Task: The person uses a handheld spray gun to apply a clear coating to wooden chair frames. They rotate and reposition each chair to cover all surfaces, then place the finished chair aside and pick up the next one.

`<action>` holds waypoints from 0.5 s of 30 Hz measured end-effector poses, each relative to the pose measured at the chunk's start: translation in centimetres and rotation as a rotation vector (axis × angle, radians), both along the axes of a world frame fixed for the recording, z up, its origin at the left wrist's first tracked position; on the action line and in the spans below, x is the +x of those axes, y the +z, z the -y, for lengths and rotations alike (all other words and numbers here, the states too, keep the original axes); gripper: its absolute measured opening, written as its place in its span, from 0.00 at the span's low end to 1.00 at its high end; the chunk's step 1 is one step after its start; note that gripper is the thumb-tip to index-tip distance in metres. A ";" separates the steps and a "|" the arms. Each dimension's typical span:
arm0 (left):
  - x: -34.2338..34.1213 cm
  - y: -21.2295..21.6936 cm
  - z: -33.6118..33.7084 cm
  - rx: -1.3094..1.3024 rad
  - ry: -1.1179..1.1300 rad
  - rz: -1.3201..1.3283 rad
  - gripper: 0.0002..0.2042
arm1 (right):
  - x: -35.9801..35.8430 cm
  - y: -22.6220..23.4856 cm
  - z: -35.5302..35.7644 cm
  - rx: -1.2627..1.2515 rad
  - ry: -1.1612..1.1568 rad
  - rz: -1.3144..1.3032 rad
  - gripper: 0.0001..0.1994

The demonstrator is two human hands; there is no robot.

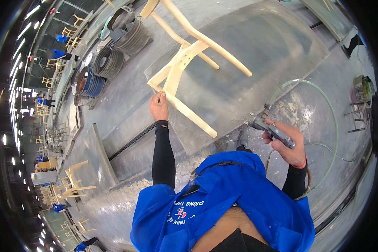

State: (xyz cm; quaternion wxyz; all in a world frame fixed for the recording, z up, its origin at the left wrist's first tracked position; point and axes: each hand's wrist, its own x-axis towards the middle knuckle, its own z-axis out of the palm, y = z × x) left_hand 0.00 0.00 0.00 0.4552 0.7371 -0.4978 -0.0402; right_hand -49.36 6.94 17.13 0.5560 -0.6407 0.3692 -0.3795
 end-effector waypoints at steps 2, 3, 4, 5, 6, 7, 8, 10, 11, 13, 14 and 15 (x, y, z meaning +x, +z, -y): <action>-1.4 0.4 0.1 0.032 0.044 -0.084 0.12 | -0.9 0.4 -0.2 0.033 -0.002 0.024 0.31; -0.5 1.2 -0.5 0.055 0.056 -0.082 0.12 | -0.1 -0.2 -0.7 0.046 -0.020 0.048 0.32; -0.5 1.6 -0.6 0.073 0.066 -0.098 0.13 | -0.1 -0.5 -0.8 0.066 -0.036 0.068 0.32; -0.8 1.6 -0.4 0.054 0.061 -0.109 0.13 | -0.2 -0.6 -0.7 0.087 -0.051 0.093 0.33; -0.8 1.7 -0.3 0.072 0.055 -0.113 0.16 | -0.3 -0.8 -0.6 0.084 -0.050 0.089 0.33; -0.6 1.8 -0.3 0.058 0.035 -0.105 0.19 | -0.4 -1.1 -0.5 0.089 -0.047 0.096 0.33; -0.4 1.8 -0.3 0.055 0.021 -0.100 0.22 | -0.4 -1.3 -0.5 0.107 -0.044 0.110 0.33; -0.5 1.6 -0.2 -0.001 -0.002 -0.175 0.30 | -0.1 -2.0 -0.6 0.080 -0.149 0.135 0.33; -0.5 1.5 -0.3 -0.022 -0.006 -0.215 0.33 | 0.1 -2.3 -0.7 0.079 -0.195 0.165 0.33; -0.2 1.6 -0.4 0.001 -0.012 -0.193 0.37 | 0.2 -2.6 -0.5 0.033 -0.325 0.104 0.32; 0.0 1.7 -0.4 0.006 -0.015 -0.171 0.39 | 0.3 -2.7 -0.4 0.029 -0.387 0.092 0.32; 0.1 1.8 -0.3 0.024 -0.009 -0.198 0.40 | 0.3 -2.8 -0.3 -0.023 -0.418 0.034 0.31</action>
